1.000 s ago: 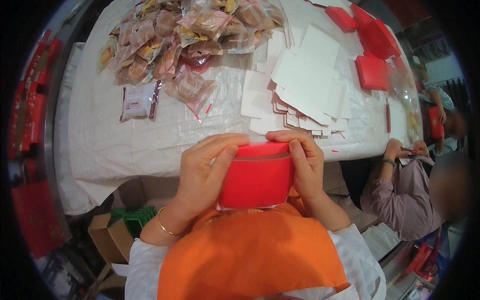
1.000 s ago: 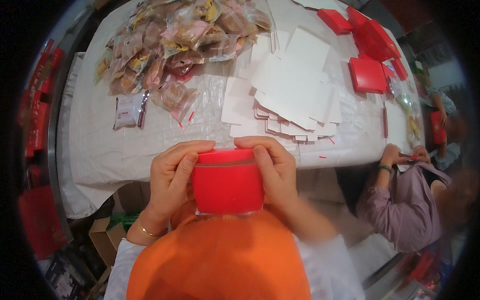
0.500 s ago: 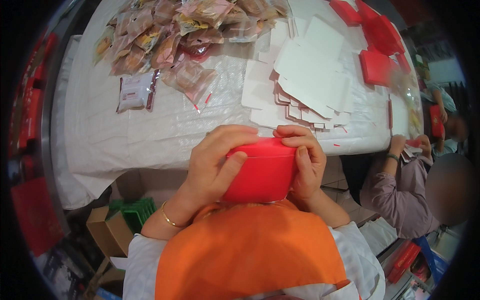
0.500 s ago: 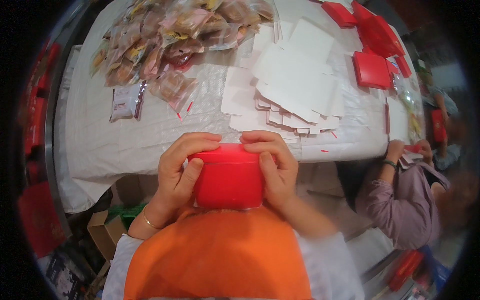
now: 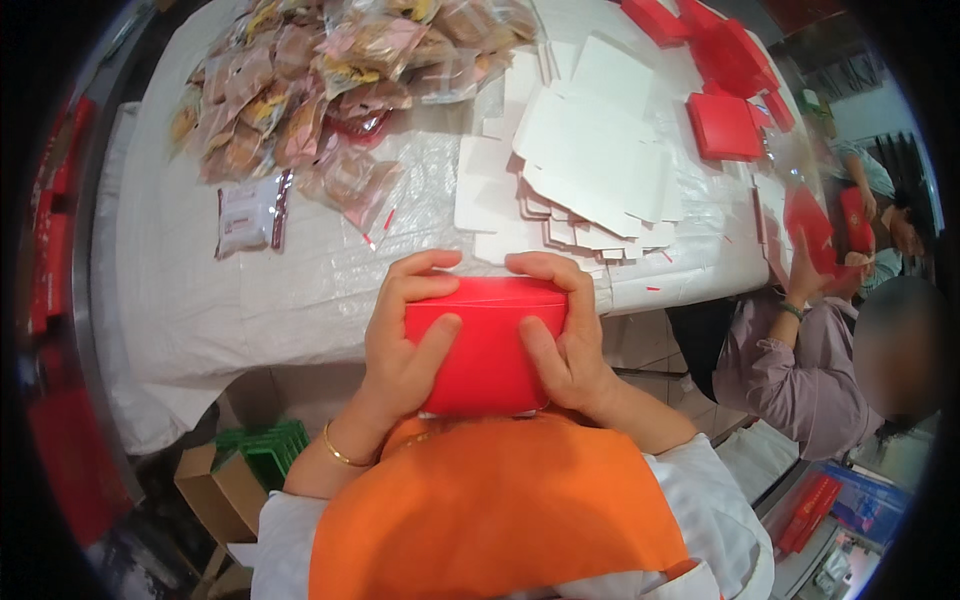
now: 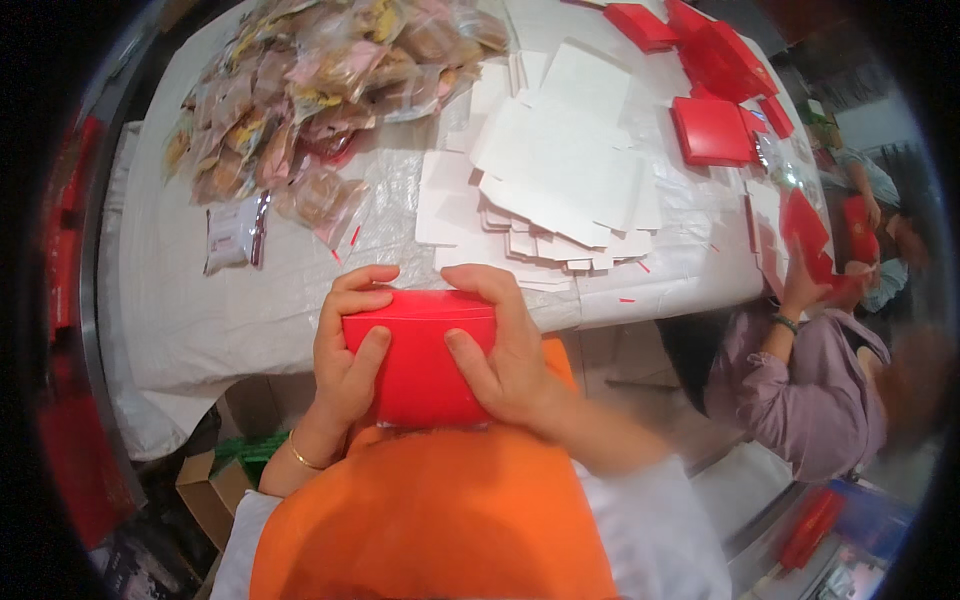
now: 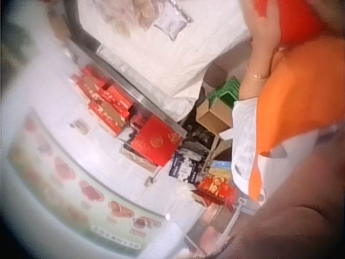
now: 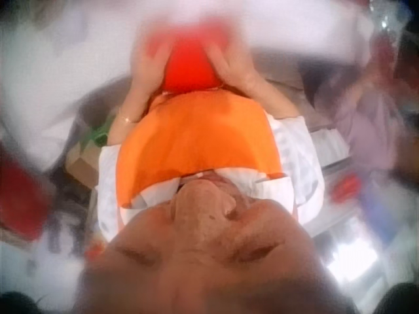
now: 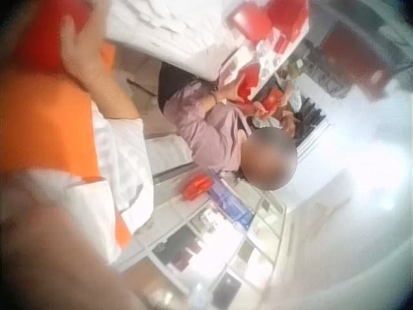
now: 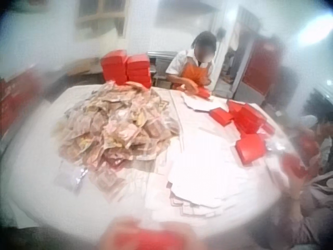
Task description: The person folds flat white cardboard pieces into small red boxes by hand. They then pick up small transparent packets containing snacks and place them inside the boxes before closing the lids. The finished boxes are stacked on the table.
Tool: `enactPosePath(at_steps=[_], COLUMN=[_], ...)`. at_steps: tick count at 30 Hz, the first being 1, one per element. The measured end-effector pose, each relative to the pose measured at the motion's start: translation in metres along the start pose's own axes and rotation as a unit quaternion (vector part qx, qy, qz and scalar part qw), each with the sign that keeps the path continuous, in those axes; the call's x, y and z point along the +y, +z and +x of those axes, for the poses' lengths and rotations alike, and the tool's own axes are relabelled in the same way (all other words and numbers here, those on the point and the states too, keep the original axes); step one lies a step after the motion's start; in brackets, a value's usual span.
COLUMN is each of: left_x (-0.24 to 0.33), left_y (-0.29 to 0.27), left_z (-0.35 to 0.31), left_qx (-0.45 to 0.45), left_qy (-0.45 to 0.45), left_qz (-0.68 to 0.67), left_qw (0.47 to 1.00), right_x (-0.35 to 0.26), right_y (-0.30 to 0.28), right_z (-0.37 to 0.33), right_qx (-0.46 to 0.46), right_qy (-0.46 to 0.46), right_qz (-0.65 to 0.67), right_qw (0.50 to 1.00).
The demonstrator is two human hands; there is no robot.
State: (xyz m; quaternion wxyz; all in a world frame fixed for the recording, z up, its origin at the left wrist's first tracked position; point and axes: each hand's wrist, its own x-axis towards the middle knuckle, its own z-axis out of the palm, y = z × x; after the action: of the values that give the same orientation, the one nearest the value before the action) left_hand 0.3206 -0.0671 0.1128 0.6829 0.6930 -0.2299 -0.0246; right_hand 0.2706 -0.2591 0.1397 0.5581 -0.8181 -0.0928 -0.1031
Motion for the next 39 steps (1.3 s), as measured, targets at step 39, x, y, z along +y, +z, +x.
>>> enactPosePath(at_steps=[39], left_x=[-0.007], left_y=[0.008], left_z=[-0.011], left_qx=[0.081], left_qy=[-0.048], left_qz=[-0.048], left_qw=[0.994], right_x=[0.019], right_y=[0.020], right_z=[-0.013], right_qx=[0.146], right_qy=[-0.005], right_qz=[0.178], right_qw=[0.973])
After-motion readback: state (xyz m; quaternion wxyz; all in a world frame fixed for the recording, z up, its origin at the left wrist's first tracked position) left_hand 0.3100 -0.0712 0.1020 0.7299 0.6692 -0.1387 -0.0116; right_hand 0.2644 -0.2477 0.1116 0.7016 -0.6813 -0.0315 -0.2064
